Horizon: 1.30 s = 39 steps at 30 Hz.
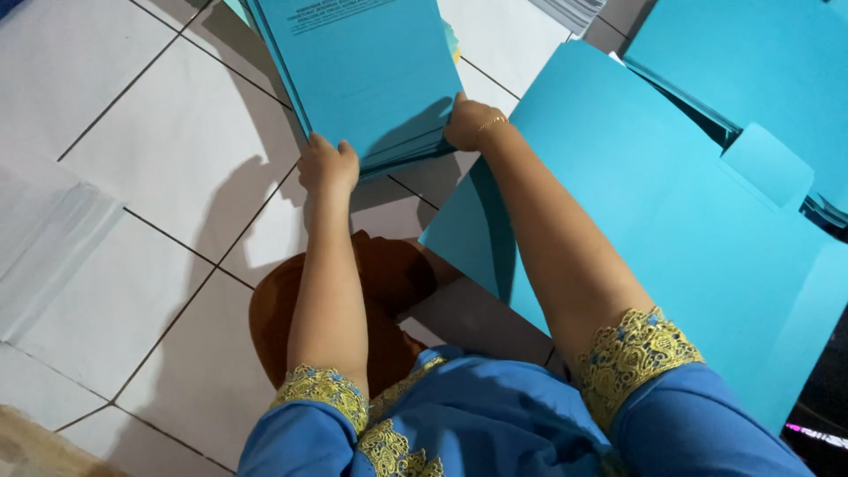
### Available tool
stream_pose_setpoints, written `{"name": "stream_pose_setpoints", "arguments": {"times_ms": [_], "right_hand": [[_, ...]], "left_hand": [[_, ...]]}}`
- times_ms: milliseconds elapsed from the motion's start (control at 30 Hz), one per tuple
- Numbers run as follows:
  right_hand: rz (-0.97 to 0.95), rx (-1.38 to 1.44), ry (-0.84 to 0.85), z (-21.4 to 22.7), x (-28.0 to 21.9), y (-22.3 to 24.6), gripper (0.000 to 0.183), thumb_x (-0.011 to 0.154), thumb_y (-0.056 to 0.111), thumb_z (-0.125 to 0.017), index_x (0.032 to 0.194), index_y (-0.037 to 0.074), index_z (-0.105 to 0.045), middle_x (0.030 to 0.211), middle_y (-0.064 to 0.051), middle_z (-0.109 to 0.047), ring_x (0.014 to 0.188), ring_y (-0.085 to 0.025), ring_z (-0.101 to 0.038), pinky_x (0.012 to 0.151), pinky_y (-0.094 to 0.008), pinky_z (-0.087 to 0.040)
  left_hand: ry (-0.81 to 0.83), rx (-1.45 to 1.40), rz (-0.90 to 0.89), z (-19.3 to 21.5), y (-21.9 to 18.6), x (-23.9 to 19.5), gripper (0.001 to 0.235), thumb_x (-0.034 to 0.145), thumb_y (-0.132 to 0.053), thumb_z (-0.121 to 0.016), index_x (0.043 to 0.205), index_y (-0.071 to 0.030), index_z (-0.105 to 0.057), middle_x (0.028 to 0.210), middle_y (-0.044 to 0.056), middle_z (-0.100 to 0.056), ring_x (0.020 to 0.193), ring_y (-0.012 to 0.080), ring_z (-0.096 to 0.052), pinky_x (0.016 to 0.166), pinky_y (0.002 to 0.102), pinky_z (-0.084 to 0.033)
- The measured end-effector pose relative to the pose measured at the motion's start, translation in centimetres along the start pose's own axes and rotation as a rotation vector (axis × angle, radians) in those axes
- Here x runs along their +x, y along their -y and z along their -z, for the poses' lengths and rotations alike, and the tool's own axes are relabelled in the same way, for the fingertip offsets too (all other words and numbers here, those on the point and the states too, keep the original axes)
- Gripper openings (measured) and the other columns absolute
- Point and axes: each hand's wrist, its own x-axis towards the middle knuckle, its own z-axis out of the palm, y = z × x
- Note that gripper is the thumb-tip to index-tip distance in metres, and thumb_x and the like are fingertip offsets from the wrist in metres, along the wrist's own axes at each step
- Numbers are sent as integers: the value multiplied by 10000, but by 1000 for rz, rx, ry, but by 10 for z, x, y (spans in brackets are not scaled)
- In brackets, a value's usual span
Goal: The person sits on the floor and folds light blue paper sheets by hand. They repeatedly fold the top and bottom flaps inward to create a pocket-like shape, then place the finished sheets into a stack.
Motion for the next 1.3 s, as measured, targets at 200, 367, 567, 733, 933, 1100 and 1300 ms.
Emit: {"name": "stream_pose_setpoints", "arguments": {"times_ms": [200, 367, 567, 733, 933, 1100, 1300], "right_hand": [[12, -132, -92, 9, -29, 17, 711, 886, 126, -482, 1555, -48, -313, 1181, -277, -691, 1104, -427, -690, 974, -513, -528], [-33, -27, -224, 2, -12, 8, 603, 942, 141, -513, 1520, -1, -413, 1148, -248, -709, 1082, -398, -705, 939, -508, -552], [182, 356, -770, -17, 23, -25, 418, 988, 209, -510, 1379, 77, -581, 1182, -240, -575, 876, -517, -644, 781, -623, -513], [756, 1046, -1205, 37, -76, -26, 176, 1001, -53, -568, 1100, 85, -616, 947, -53, -568, 828, -161, -562, 751, -312, -520], [319, 1270, -859, 33, -306, -93, 499, 987, 40, -602, 1479, -14, -542, 1257, -89, -625, 1066, -154, -568, 878, -274, -529], [15, 1397, -920, -80, -427, -200, 465, 950, 57, -644, 1404, 34, -546, 1262, -104, -647, 1089, -179, -649, 1005, -328, -587], [-452, 1625, -855, -208, -533, -271, 489, 887, -57, -651, 1345, 93, -564, 1057, -47, -621, 958, -147, -631, 889, -305, -579]], "left_hand": [[-119, -140, -65, 22, -18, -34, 640, 1054, -247, -484, 1519, 123, -248, 1391, 361, -437, 1240, 479, -570, 967, 594, -524], [-160, -546, -83, 36, -23, -40, 611, 1075, -189, -503, 1520, 140, -244, 1454, 366, -378, 1383, 503, -457, 1099, 552, -475], [-322, -853, -233, 39, -12, -31, 422, 1069, -154, -495, 1472, -226, -393, 1501, 128, -536, 504, 155, -737, 529, 267, -644], [-306, -1291, -640, 46, -21, -47, 567, 1097, -280, -670, 1567, -250, -354, 1656, 184, -290, 1263, 286, -679, 755, 342, -752], [-104, -871, -901, 63, -66, -171, 638, 1125, -296, -595, 1608, -71, -244, 1697, 157, -271, 1593, 285, -311, 1311, 381, -374], [-83, -505, -1259, 9, -93, -277, 650, 997, -353, -741, 1465, -22, -433, 1259, 149, -604, 1097, 304, -639, 894, 393, -560], [-12, -148, -1377, -58, -101, -369, 654, 938, -466, -755, 1396, -41, -563, 946, 93, -611, 714, 267, -634, 564, 388, -518]]}}
